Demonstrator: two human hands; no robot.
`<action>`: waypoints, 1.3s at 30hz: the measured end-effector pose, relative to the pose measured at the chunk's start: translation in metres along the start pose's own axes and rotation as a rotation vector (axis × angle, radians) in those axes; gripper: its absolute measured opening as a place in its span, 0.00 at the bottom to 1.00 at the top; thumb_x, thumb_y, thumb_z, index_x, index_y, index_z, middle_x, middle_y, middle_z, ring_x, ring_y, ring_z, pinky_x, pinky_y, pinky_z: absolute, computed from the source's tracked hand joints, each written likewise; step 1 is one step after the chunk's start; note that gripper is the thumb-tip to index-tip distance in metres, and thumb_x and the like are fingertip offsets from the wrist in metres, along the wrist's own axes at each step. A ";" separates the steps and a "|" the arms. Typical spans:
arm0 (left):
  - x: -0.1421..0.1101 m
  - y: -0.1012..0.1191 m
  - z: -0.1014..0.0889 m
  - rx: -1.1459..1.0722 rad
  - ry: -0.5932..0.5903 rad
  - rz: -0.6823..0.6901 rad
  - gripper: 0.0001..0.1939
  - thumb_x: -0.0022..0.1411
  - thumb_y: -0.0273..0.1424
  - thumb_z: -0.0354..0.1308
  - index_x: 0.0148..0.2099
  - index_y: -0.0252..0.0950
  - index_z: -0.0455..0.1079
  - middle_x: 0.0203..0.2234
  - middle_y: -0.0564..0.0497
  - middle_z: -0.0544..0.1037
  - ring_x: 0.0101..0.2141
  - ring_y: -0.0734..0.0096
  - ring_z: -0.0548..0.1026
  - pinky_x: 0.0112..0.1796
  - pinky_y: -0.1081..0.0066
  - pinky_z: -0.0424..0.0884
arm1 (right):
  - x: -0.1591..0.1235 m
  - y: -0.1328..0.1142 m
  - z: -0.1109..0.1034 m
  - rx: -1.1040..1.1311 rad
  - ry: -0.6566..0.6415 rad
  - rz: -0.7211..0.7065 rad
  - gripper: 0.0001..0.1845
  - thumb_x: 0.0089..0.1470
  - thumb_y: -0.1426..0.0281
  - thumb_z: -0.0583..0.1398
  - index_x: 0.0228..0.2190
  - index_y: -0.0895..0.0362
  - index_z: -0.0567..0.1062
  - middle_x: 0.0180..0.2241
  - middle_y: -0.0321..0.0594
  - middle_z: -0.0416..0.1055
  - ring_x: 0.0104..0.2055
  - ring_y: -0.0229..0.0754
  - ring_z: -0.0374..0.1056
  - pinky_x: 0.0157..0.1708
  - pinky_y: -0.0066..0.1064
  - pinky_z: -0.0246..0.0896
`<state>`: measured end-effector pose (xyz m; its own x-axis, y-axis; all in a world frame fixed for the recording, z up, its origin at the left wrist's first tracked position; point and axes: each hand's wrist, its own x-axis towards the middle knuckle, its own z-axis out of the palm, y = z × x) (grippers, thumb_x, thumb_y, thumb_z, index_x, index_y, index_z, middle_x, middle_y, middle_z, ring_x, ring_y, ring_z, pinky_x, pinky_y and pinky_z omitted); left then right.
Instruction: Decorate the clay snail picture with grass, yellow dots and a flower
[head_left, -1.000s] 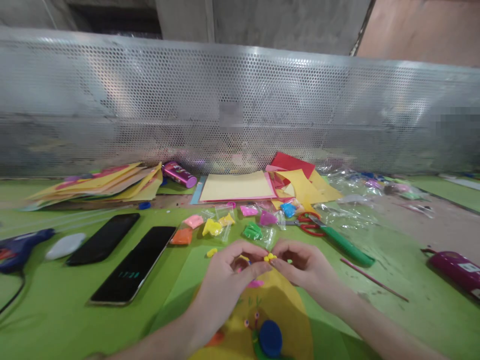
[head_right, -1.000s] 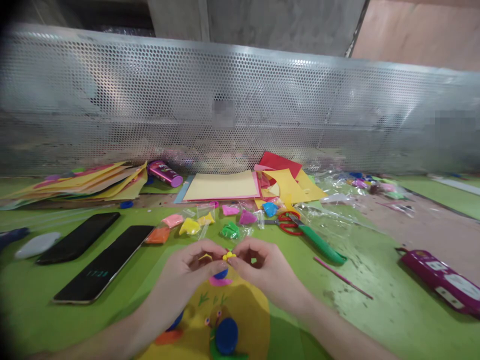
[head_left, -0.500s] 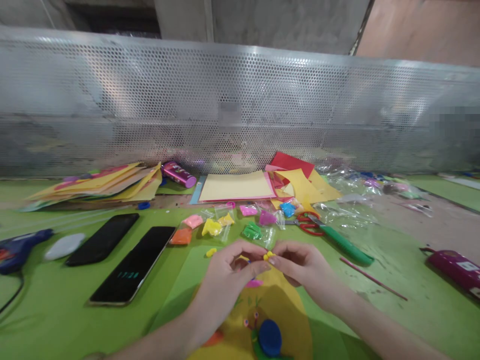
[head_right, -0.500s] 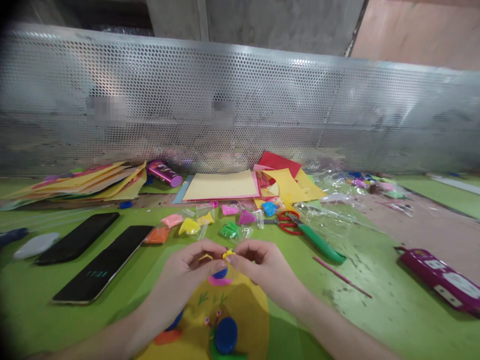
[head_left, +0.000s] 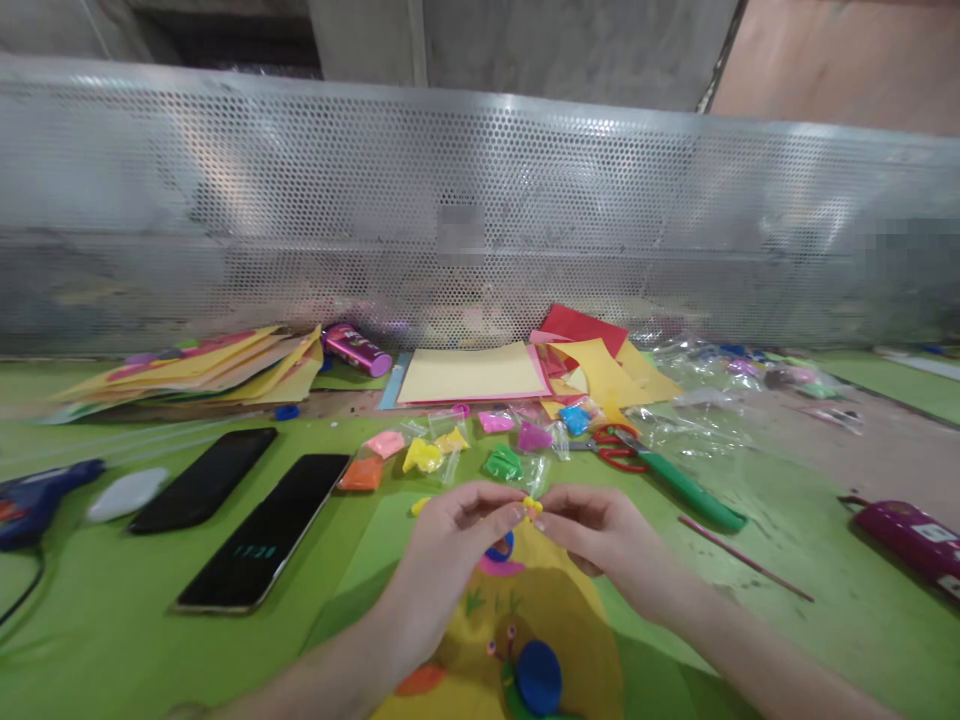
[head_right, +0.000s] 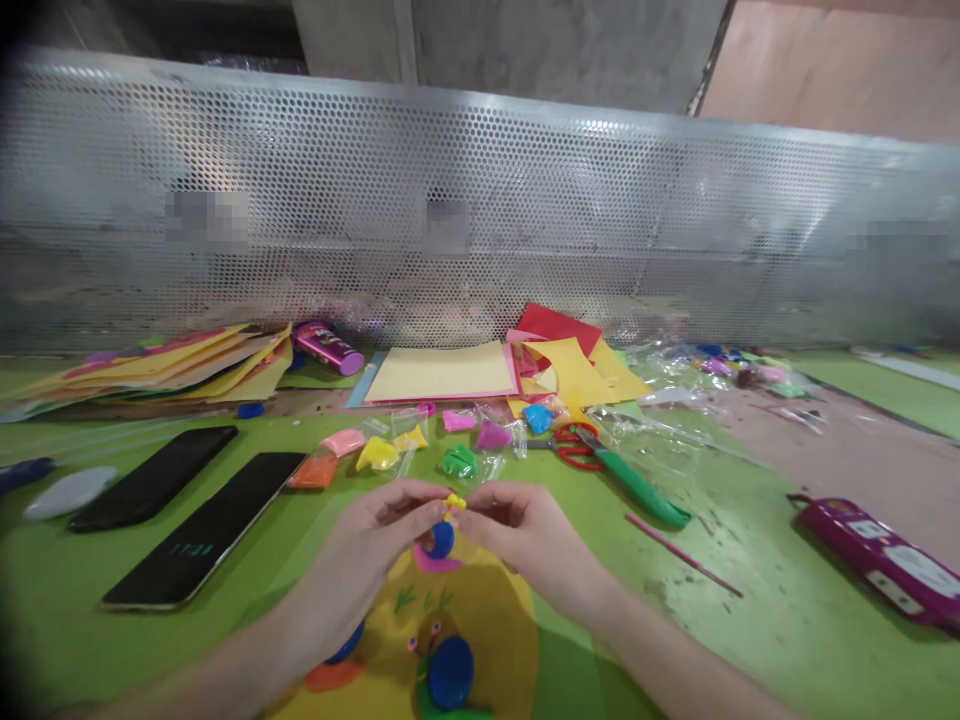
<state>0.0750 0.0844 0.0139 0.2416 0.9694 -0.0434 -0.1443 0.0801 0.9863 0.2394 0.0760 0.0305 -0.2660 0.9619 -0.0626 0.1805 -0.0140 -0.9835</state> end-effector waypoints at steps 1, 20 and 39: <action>0.000 0.000 0.000 -0.008 -0.006 -0.004 0.06 0.52 0.33 0.61 0.34 0.38 0.74 0.27 0.54 0.75 0.27 0.76 0.69 0.28 0.78 0.68 | 0.000 0.000 0.001 -0.007 0.006 0.005 0.19 0.43 0.54 0.63 0.26 0.59 0.72 0.20 0.32 0.59 0.18 0.29 0.46 0.15 0.24 0.38; -0.003 0.005 0.003 -0.064 -0.048 -0.062 0.07 0.51 0.34 0.61 0.31 0.36 0.73 0.24 0.54 0.72 0.27 0.74 0.68 0.29 0.75 0.68 | -0.001 0.000 0.000 -0.123 0.041 -0.051 0.17 0.47 0.55 0.61 0.24 0.58 0.74 0.17 0.30 0.53 0.18 0.30 0.45 0.15 0.24 0.38; -0.003 0.003 0.002 -0.062 -0.022 -0.047 0.08 0.51 0.35 0.61 0.32 0.36 0.73 0.24 0.53 0.72 0.27 0.74 0.68 0.30 0.76 0.65 | -0.001 -0.005 -0.004 -0.209 0.026 -0.145 0.13 0.50 0.58 0.60 0.24 0.56 0.74 0.22 0.34 0.63 0.25 0.35 0.55 0.24 0.27 0.51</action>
<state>0.0756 0.0810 0.0172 0.2702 0.9590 -0.0852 -0.1909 0.1401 0.9716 0.2423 0.0759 0.0360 -0.2795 0.9565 0.0832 0.3352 0.1784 -0.9251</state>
